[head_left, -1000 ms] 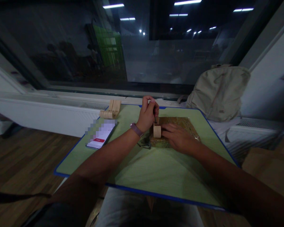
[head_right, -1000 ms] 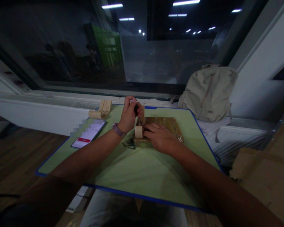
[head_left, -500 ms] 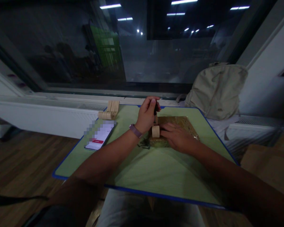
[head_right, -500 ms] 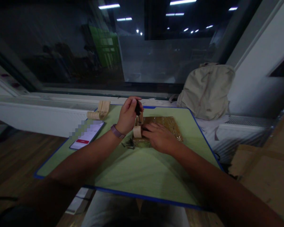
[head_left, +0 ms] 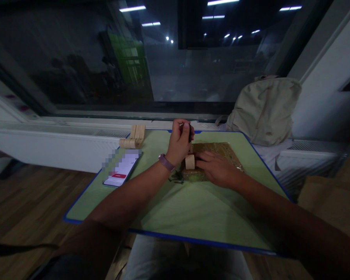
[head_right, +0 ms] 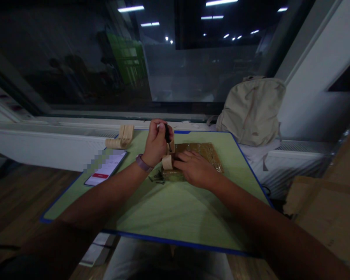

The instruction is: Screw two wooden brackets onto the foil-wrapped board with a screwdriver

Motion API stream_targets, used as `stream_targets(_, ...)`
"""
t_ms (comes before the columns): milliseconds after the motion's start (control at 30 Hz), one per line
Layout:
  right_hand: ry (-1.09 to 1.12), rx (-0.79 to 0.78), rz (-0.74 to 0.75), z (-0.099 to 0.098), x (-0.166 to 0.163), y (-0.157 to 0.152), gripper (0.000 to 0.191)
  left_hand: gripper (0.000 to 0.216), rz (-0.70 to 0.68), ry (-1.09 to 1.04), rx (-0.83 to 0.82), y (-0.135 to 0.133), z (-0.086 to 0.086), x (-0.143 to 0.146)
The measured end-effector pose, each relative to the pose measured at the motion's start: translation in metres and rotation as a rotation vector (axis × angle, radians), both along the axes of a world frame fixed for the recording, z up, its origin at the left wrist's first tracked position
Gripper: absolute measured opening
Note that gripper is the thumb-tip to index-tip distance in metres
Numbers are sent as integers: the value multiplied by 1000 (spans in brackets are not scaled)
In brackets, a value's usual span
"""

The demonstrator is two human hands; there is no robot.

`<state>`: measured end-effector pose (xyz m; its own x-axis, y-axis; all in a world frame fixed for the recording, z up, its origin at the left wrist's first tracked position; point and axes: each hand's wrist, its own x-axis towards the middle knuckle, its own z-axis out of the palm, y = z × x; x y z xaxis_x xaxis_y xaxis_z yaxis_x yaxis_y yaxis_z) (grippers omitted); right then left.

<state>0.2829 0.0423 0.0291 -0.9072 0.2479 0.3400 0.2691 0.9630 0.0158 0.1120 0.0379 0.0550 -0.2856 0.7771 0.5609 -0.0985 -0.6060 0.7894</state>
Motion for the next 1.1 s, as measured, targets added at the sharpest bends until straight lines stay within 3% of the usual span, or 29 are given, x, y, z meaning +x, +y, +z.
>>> stream_targets(200, -5, 8, -5, -1, 0, 1, 33, 23, -128, 53, 10, 2, 0, -4)
stream_targets(467, 16, -15, 0, 0, -1, 0, 32, 18, -36, 16, -18, 4, 3, -7)
stream_targets(700, 8, -22, 2, 1, 0, 0, 32, 18, -108, -3, 30, 7, -2, -9)
stream_targets(900, -6, -20, -2, 2, 0, -1, 35, 17, -17, 112, 5, 6, 1, -9)
stream_targets(1100, -8, -22, -5, 2, 0, 0, 35, 14, 170, 211, 68, 9, 3, -19)
